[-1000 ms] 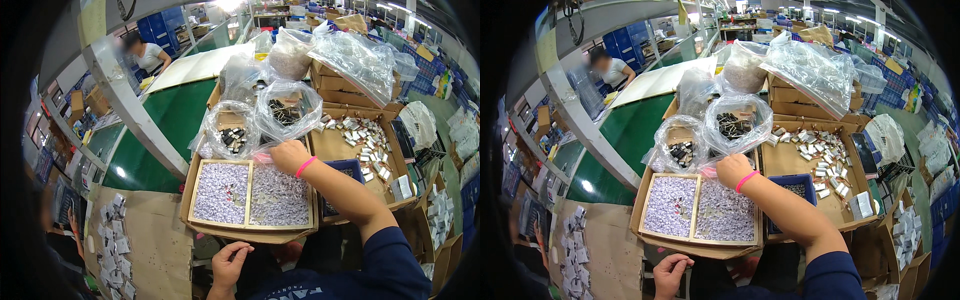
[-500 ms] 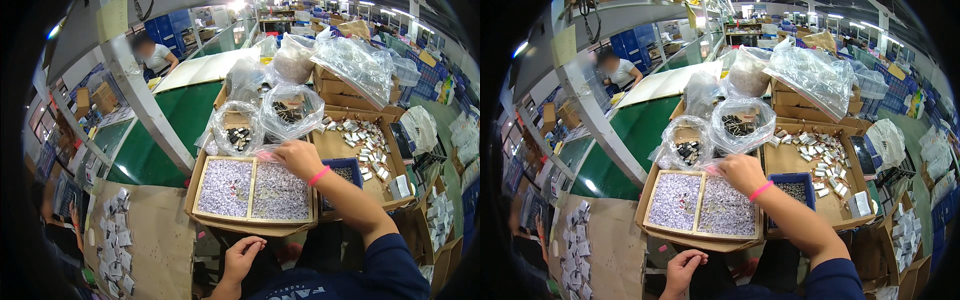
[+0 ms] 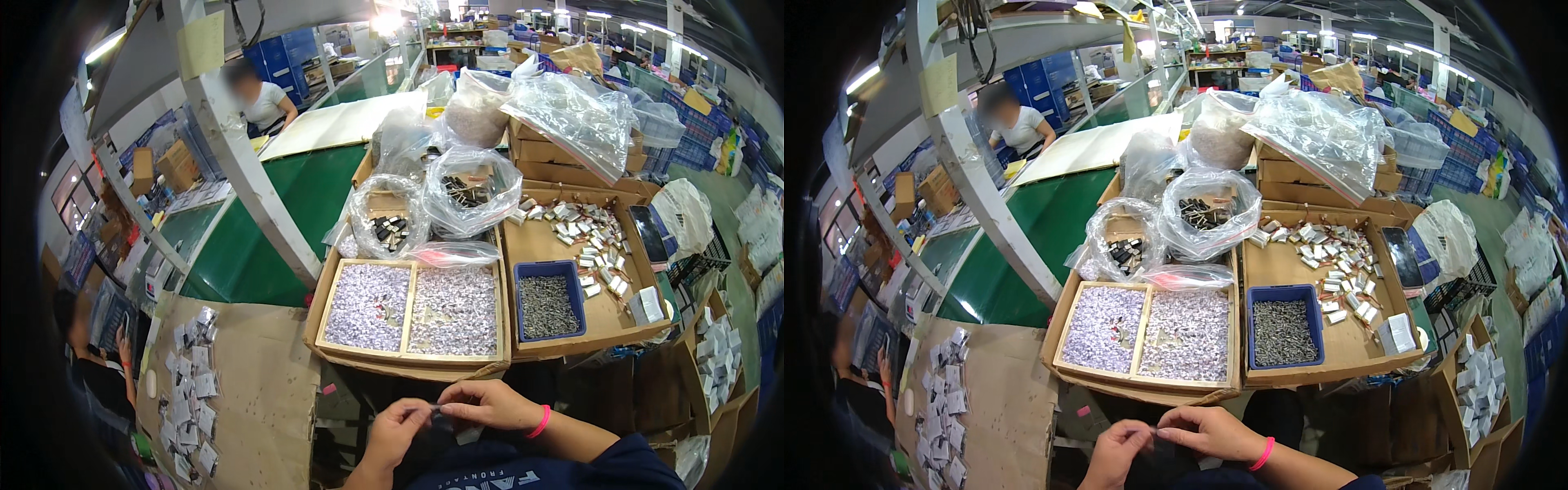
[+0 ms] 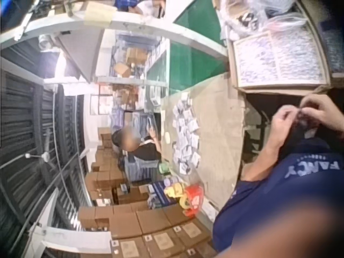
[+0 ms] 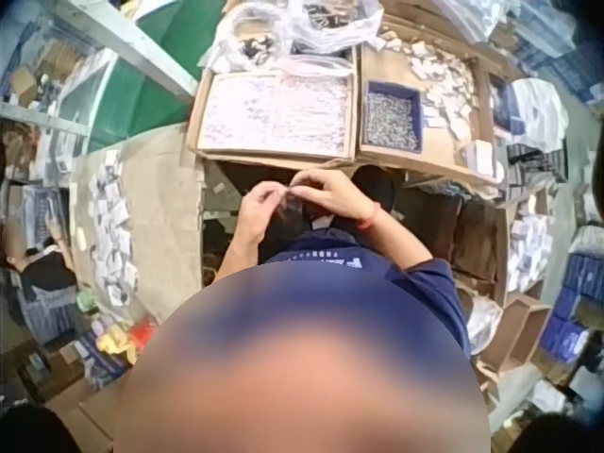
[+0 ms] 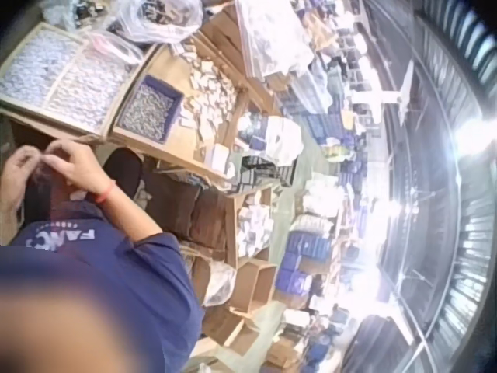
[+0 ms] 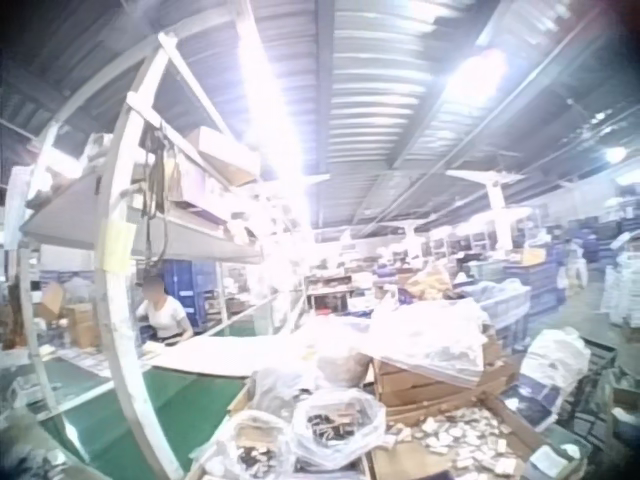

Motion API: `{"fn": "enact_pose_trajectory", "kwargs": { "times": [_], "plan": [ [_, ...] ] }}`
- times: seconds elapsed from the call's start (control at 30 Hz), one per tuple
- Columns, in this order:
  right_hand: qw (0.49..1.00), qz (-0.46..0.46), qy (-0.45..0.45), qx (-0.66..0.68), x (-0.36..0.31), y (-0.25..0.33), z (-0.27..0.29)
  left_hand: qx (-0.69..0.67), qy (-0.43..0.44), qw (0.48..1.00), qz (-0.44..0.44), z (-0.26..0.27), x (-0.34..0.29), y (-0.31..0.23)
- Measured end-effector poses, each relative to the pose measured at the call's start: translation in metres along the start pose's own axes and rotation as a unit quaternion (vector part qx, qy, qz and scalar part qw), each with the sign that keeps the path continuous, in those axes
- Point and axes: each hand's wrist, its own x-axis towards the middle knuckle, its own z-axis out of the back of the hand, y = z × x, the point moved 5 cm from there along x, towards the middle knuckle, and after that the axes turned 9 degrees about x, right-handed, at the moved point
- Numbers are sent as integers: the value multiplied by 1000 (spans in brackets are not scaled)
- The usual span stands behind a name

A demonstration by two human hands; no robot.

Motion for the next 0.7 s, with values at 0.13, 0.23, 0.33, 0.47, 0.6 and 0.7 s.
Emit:
{"fn": "enact_pose_trajectory", "kwargs": {
  "times": [0.13, 0.23, 0.33, 0.47, 0.6, 0.7],
  "plan": [
    [974, 83, 78, -195, -7, 2, 1, 146, 50, 988, 25, -2, -11, 5],
    [927, 158, 91, -327, -10, 3, -1, 199, 57, 978, 27, -7, -13, -3],
    [898, 159, 87, -401, -7, -4, -1, 395, 16, 914, -87, -14, -14, -24],
    [892, 167, 40, -419, 0, -9, 5, 543, -213, 766, -268, -13, -28, -47],
    [902, 167, 34, -396, 3, -17, 2, 174, -67, 979, 84, -10, -18, 15],
    [890, 171, 35, -421, 6, -24, -6, 153, -52, 982, 93, -14, -13, 36]
  ]
}}
